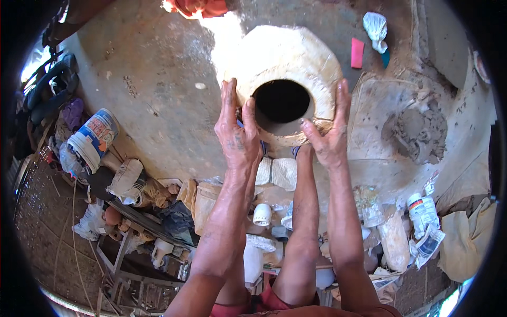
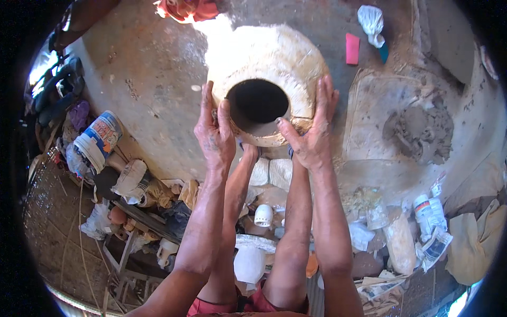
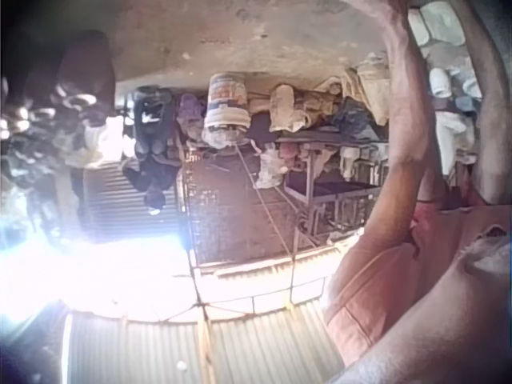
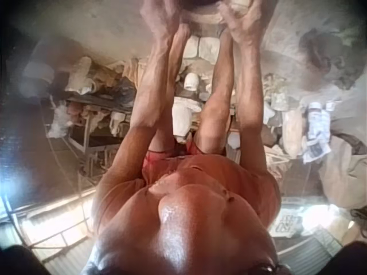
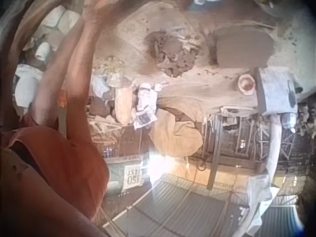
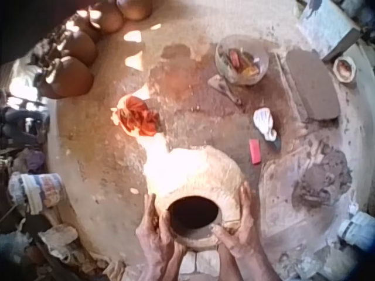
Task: The person uses their hands to separate a large clay pot from its outer mold, then uses a cloth to wipe the inside of the mold and a red tool to smooth a flat piece of clay.
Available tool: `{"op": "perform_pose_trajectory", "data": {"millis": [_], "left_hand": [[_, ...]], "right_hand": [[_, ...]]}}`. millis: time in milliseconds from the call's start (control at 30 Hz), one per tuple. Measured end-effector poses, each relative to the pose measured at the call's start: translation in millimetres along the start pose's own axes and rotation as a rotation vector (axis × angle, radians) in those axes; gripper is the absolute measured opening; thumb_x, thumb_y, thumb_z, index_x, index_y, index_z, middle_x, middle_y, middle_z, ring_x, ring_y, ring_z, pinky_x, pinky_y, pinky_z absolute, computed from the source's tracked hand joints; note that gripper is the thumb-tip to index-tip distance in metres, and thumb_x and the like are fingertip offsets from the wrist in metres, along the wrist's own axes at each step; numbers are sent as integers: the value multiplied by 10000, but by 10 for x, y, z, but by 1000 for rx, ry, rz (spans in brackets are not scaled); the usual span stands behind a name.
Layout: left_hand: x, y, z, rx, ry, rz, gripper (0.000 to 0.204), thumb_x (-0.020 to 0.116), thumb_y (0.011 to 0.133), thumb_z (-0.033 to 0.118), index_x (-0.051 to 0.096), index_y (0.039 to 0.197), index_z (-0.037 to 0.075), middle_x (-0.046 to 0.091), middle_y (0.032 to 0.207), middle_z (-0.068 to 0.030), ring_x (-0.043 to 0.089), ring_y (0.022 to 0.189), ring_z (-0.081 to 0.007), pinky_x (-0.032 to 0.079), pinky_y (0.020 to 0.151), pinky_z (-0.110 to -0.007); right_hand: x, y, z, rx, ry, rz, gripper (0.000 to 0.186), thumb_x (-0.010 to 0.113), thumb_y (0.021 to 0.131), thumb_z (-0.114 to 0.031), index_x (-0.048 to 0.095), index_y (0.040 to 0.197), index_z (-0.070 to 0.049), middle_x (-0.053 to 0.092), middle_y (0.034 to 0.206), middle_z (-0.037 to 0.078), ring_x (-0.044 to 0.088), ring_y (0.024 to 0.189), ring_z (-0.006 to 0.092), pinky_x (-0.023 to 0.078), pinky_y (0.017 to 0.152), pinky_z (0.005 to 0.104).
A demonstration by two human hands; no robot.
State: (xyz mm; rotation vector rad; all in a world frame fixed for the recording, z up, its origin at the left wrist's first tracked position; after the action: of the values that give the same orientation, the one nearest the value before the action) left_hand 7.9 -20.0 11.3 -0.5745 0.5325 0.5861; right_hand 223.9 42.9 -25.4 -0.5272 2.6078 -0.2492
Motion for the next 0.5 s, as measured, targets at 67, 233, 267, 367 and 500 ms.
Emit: {"op": "perform_pose_trajectory", "data": {"millis": [67, 233, 267, 367, 500], "left_hand": [[-57, 20, -10, -14, 7, 24, 491, 631, 1042, 117, 535, 1515, 23, 502, 1552, -316, 493, 1464, -410, 462, 1148, -460], [-184, 82, -221, -204, -140, -52, 519, 654, 1038, 106, 548, 1546, 118, 521, 1583, -237, 649, 1296, -270, 538, 973, -371], [-167, 101, -268, -130, -315, -49, 522, 649, 1059, 200, 536, 1553, 76, 546, 1570, -208, 635, 1283, -236, 514, 1017, -349], [-148, 260, -380, -265, -390, -180, 596, 614, 1080, 369, 525, 1546, 9, 556, 1556, -208, 588, 1350, -241, 471, 1091, -354], [-264, 867, -1044, -705, -515, -59, 846, 441, 1049, 702, 421, 1633, 90, 575, 1536, -175, 593, 1315, -275, 443, 1107, -428]], "right_hand": [[40, -7, -54, 56, -84, -49, 1138, 863, 794, -338, 206, 1655, 14, 211, 1714, 275, 126, 1613, 447, 40, 1318, 557], [-128, 275, -316, 22, -164, -97, 973, 790, 893, -493, 354, 1593, 23, 335, 1656, 304, 298, 1562, 446, 164, 1303, 535], [-233, 437, -296, 170, -33, -83, 880, 701, 947, -544, 422, 1553, 30, 401, 1612, 311, 349, 1535, 445, 224, 1281, 507], [-465, 940, -123, 368, -6, 30, 791, 430, 1066, -644, 575, 1437, 40, 559, 1487, 320, 494, 1446, 422, 367, 1199, 435], [-108, 1649, 331, 369, 23, -8, 917, 300, 1076, -699, 448, 1551, 71, 461, 1613, 265, 408, 1533, 356, 305, 1256, 405]]}}
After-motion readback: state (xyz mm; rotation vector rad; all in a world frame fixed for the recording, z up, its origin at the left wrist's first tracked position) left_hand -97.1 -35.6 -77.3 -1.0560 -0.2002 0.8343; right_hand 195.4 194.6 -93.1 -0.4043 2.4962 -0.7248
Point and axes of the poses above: each hand's wrist, its own y-axis towards the middle knuckle, its own x-axis out of the palm, z = x × y, the point moved 5 cm from there along y, towards the middle knuckle
